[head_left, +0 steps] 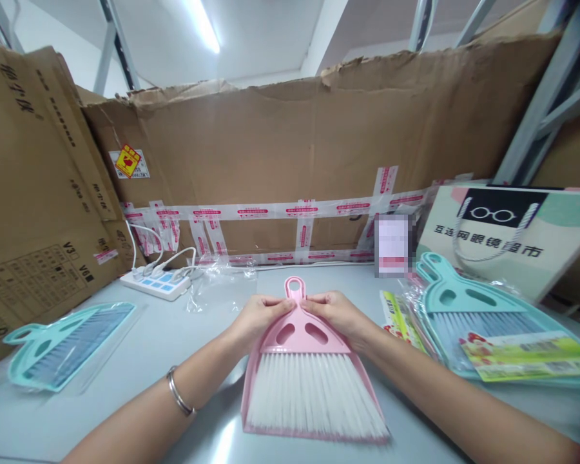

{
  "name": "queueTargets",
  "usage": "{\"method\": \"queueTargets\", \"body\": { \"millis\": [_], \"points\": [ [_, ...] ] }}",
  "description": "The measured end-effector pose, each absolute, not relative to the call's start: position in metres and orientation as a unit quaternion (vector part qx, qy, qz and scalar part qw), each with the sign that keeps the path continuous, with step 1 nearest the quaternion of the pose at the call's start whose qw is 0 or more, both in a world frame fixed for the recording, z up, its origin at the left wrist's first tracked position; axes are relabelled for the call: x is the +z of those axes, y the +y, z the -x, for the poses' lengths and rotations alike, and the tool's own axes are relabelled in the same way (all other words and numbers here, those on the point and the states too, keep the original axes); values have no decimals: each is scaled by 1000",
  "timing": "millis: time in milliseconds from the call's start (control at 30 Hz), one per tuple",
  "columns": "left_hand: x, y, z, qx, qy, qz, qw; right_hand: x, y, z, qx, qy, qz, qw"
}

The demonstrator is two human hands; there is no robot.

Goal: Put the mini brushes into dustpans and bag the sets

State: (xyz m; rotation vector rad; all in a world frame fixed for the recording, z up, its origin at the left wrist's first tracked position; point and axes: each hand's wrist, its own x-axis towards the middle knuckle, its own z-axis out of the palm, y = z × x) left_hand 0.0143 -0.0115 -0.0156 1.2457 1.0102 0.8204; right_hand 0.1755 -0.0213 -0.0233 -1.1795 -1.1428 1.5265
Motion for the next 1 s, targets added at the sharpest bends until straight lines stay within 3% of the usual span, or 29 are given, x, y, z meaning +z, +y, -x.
{"method": "queueTargets", "body": {
  "millis": [433, 500, 600, 700, 833, 1000],
  "points": [
    [-12, -10, -13, 376, 416, -558, 612, -14, -26, -180, 611, -519, 422, 423],
    [-12, -9, -13, 394, 418, -550, 607, -14, -28, -182, 542, -543, 446, 461],
    [-11, -6, -11, 439, 441, -518, 586, -15, -34, -183, 295, -621, 498, 527],
    [-10, -4, -10, 481, 455, -497, 561, -18, -42, -179, 146, -722, 492, 463],
    [-13, -8, -14, 530, 452, -497, 517, -26, -46, -170, 134, -763, 500, 388],
    [-11, -16, -16, 544, 381, -492, 562, -23, -45, -166, 220, -738, 497, 399]
  ]
}}
